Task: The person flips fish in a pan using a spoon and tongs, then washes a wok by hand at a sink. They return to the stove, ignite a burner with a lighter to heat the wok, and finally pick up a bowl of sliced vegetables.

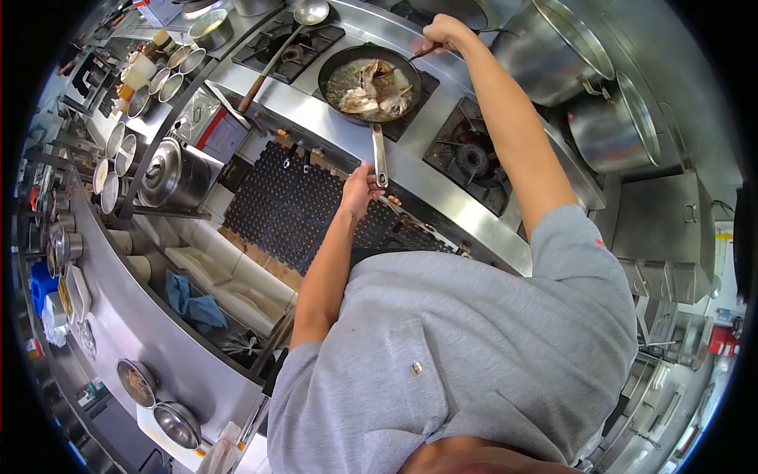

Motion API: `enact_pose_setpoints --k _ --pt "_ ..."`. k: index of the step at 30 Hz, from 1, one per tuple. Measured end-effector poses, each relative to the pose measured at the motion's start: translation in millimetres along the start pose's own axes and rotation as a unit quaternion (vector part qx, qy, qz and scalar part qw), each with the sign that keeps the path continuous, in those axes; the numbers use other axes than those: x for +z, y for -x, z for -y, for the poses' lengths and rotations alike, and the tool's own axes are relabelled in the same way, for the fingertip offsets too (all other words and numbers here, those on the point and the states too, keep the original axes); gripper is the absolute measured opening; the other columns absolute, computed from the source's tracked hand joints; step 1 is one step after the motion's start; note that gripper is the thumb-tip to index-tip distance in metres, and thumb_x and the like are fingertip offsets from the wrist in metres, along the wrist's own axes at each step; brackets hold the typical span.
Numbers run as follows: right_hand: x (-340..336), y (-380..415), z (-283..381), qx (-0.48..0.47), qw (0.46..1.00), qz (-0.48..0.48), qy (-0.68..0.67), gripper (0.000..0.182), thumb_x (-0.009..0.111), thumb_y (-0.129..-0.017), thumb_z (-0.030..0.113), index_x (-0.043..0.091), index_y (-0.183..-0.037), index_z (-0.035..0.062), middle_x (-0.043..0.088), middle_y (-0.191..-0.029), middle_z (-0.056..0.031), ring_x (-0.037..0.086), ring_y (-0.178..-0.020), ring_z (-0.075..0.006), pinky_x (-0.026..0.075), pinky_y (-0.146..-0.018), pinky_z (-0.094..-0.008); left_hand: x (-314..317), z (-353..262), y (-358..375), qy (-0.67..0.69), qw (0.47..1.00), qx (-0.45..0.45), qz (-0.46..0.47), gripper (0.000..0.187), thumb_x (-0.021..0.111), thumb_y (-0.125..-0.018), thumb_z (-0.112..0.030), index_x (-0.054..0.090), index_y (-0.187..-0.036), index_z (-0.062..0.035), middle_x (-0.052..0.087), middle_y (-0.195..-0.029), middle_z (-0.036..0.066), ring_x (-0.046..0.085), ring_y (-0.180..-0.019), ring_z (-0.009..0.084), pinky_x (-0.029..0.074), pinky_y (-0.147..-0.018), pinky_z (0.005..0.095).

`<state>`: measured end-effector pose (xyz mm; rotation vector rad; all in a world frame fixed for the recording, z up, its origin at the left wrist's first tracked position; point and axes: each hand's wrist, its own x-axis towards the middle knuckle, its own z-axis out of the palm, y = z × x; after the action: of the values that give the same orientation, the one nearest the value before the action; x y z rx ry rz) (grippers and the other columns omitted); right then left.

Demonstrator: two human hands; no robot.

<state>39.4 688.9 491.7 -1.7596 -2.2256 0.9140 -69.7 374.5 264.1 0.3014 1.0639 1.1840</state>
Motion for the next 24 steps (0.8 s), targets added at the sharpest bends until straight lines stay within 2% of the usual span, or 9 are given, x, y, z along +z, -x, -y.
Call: enact_pose_setpoints --k 5,6,7,9,10,13,18,20,24 --pt "17 -67 19 0.043 0.995 0.038 0.083 0.013 0.066 -0.059 0.006 0.070 -0.072 0.0033 0.064 -0.064 -0.0101 0.060 -0.053 -0.0199 0.047 -0.050 -0.0330 -1 -3 1 -0.017 1.000 -0.007 0.013 0.045 0.035 -0.098 -0.040 0.048 -0.116 -0.0020 0.060 -0.086 0.005 0.055 -0.074 0.0135 0.046 -0.069 0.0304" --pt "3 -16 42 0.001 0.992 0.003 0.129 0.017 0.064 -0.062 0.009 0.071 -0.076 0.0019 0.066 -0.071 -0.0149 0.062 -0.061 -0.0235 0.047 -0.053 -0.0372 -1 -3 1 -0.017 1.000 -0.008 0.014 0.045 0.035 -0.098 -0.040 0.048 -0.116 -0.0020 0.060 -0.086 0.005 0.055 -0.074 0.0135 0.046 -0.069 0.0304" --pt "5 -22 45 0.001 0.992 0.002 0.128 0.017 0.064 -0.062 0.009 0.071 -0.076 0.0019 0.066 -0.071 -0.0149 0.062 -0.061 -0.0235 0.047 -0.053 -0.0372 -2 -3 1 -0.019 1.000 -0.011 0.015 0.045 0.034 -0.098 -0.040 0.049 -0.115 -0.0021 0.060 -0.086 0.005 0.055 -0.074 0.0135 0.046 -0.069 0.0303" --pt "12 -39 54 -0.056 0.962 -0.030 0.267 0.019 0.065 -0.060 0.009 0.069 -0.076 0.0005 0.066 -0.075 -0.0171 0.064 -0.065 -0.0270 0.049 -0.058 -0.0394 -3 -5 1 -0.023 1.000 -0.013 0.017 0.044 0.034 -0.098 -0.040 0.049 -0.115 -0.0021 0.061 -0.085 0.005 0.055 -0.074 0.0134 0.046 -0.069 0.0302" --pt "13 -24 67 0.001 0.976 -0.060 0.210 0.021 0.068 -0.058 0.012 0.069 -0.076 0.0016 0.067 -0.078 -0.0160 0.065 -0.068 -0.0283 0.050 -0.061 -0.0399 -3 -6 1 -0.019 0.999 -0.015 0.021 0.044 0.034 -0.098 -0.040 0.049 -0.115 -0.0022 0.061 -0.085 0.005 0.055 -0.073 0.0134 0.046 -0.069 0.0302" --pt "9 13 97 -0.012 0.961 -0.031 0.275 0.023 0.070 -0.057 0.014 0.070 -0.077 0.0035 0.067 -0.078 -0.0151 0.066 -0.072 -0.0285 0.050 -0.064 -0.0403 -4 -6 1 -0.014 0.999 -0.019 0.023 0.044 0.034 -0.098 -0.040 0.049 -0.114 -0.0022 0.061 -0.084 0.005 0.055 -0.073 0.0135 0.046 -0.068 0.0301" --pt "10 21 106 -0.021 0.964 -0.053 0.260 0.027 0.070 -0.058 0.013 0.070 -0.083 0.0033 0.067 -0.088 -0.0158 0.066 -0.082 -0.0283 0.051 -0.069 -0.0398 -7 -1 -7 -0.006 1.000 -0.018 0.019 0.041 0.037 -0.097 -0.039 0.050 -0.112 -0.0035 0.061 -0.080 0.005 0.057 -0.070 0.0139 0.047 -0.065 0.0305" --pt "9 22 109 -0.014 0.961 -0.059 0.269 0.028 0.069 -0.059 0.013 0.070 -0.086 0.0038 0.067 -0.092 -0.0157 0.066 -0.085 -0.0280 0.051 -0.071 -0.0389 -4 0 -9 -0.014 0.999 -0.030 0.019 0.044 0.034 -0.098 -0.041 0.050 -0.114 -0.0031 0.060 -0.085 0.004 0.056 -0.074 0.0144 0.047 -0.070 0.0310" --pt "5 28 115 -0.026 0.967 -0.037 0.249 0.028 0.070 -0.060 0.014 0.070 -0.085 0.0031 0.068 -0.089 -0.0149 0.066 -0.083 -0.0279 0.051 -0.070 -0.0379 -1 4 -13 -0.018 0.999 -0.031 0.033 0.044 0.033 -0.098 -0.041 0.051 -0.112 -0.0040 0.060 -0.087 0.005 0.057 -0.076 0.0156 0.048 -0.071 0.0319"
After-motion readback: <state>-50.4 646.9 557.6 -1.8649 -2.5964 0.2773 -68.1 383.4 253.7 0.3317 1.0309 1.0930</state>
